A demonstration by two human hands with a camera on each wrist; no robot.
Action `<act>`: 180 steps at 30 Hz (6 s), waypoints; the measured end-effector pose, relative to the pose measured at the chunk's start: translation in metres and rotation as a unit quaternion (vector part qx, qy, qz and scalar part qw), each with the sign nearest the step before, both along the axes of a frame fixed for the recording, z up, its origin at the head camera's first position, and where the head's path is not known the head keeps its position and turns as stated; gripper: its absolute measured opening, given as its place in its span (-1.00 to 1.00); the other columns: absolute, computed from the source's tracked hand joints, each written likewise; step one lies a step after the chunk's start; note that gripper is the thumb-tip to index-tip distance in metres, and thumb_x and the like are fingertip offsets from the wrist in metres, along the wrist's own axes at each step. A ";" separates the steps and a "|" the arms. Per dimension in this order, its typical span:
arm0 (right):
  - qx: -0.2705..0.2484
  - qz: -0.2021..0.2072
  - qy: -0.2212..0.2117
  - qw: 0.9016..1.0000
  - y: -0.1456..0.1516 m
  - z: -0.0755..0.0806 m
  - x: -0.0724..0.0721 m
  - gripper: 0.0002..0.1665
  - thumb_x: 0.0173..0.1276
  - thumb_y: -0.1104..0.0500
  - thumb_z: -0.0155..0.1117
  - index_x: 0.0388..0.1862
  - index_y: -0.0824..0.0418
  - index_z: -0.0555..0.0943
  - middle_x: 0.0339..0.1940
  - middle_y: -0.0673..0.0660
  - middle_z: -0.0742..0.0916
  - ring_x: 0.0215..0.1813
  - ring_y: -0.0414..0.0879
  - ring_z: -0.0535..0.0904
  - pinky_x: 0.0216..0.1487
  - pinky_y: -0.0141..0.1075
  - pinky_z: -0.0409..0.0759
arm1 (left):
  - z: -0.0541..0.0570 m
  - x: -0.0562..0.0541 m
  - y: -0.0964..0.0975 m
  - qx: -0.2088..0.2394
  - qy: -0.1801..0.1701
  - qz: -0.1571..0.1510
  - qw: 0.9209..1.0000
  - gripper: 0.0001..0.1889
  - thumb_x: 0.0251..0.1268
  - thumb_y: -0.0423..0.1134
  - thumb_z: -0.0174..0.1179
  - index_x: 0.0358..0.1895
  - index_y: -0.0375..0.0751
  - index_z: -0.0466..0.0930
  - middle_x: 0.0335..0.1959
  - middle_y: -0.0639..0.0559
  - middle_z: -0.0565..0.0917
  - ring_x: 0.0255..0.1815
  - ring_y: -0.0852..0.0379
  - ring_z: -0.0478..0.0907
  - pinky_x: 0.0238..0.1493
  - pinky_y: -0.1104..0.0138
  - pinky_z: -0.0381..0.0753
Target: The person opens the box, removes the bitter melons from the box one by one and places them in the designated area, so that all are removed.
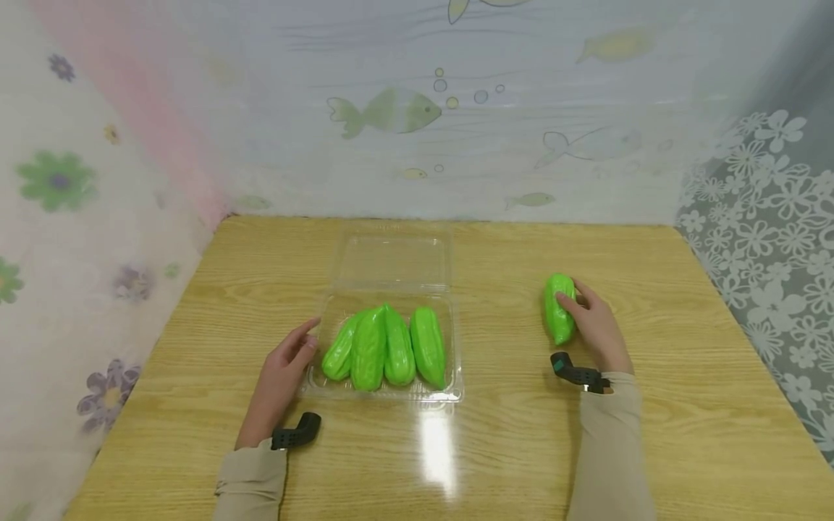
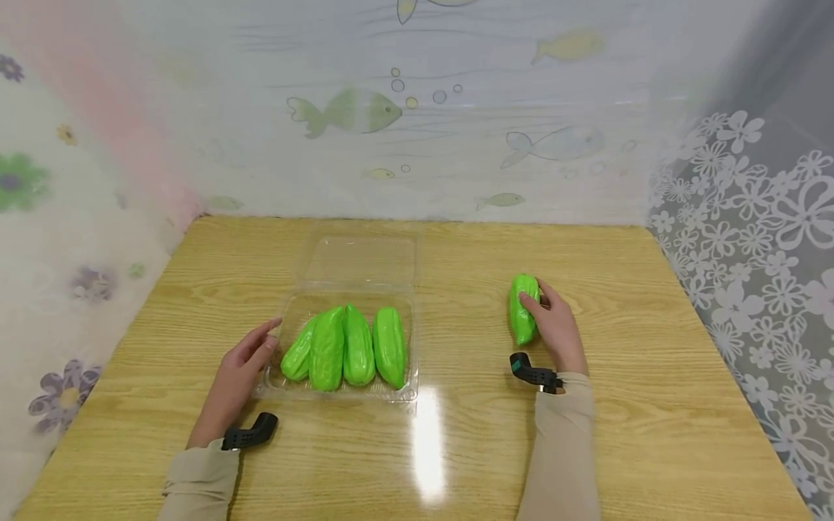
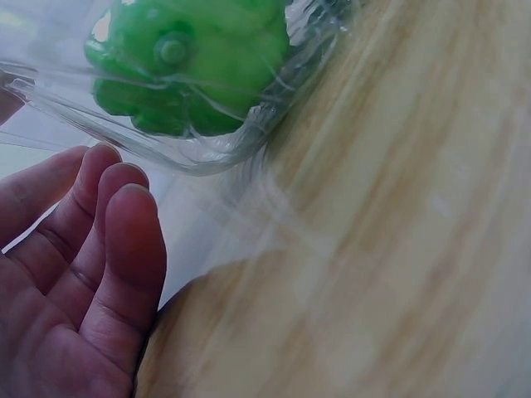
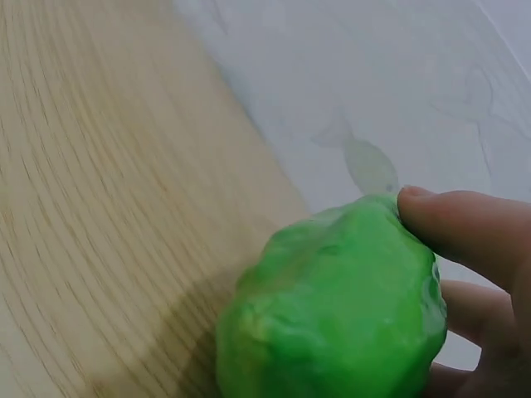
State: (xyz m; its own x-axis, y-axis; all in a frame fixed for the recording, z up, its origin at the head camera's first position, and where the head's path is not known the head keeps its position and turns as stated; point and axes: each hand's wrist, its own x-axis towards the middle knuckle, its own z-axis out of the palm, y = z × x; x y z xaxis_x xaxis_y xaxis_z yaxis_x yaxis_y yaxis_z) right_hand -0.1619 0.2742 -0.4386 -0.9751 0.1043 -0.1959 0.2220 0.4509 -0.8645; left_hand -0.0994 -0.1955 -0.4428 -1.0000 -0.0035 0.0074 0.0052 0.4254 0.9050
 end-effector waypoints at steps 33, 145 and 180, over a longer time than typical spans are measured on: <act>0.003 -0.186 0.001 0.983 0.032 -0.003 0.010 -0.20 0.29 -0.29 -0.14 0.41 0.01 0.03 0.39 0.13 0.14 0.36 0.07 0.02 0.26 -0.02 0.03 | -0.029 -0.012 -0.013 0.012 -0.014 -0.004 1.000 -0.55 0.29 0.14 -0.10 0.22 0.22 0.31 -0.12 0.01 0.47 -0.16 0.16 0.36 -0.15 0.40 0.31; 0.233 0.325 0.178 0.899 -0.226 0.030 0.038 -0.22 0.27 -0.05 0.13 0.36 0.21 0.11 0.17 0.17 0.46 0.19 0.04 0.33 0.17 -0.13 0.25 | -0.001 -0.007 -0.003 -0.002 -0.008 -0.008 1.000 -0.57 0.36 -0.01 -0.12 0.24 -0.03 0.32 -0.13 -0.11 0.48 -0.17 0.13 0.36 -0.14 0.40 0.32; 0.171 0.319 0.196 0.911 -0.257 0.014 0.043 -0.19 0.19 -0.18 0.17 0.33 0.11 0.19 0.24 0.03 0.41 0.25 0.03 0.27 0.24 -0.07 0.11 | 0.000 -0.006 -0.002 -0.001 -0.004 -0.014 1.000 -0.58 0.37 -0.02 -0.12 0.23 -0.03 0.33 -0.15 -0.08 0.47 -0.16 0.13 0.36 -0.12 0.36 0.33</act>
State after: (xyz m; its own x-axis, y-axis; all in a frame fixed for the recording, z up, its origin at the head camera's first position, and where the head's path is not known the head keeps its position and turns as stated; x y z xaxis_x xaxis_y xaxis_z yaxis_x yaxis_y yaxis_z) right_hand -0.1189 0.0171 -0.4246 -0.8470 -0.5184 0.1173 -0.4747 0.6386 -0.6057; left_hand -0.1055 -0.1978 -0.4432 -0.9997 0.0241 0.0000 0.0103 0.4271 0.9041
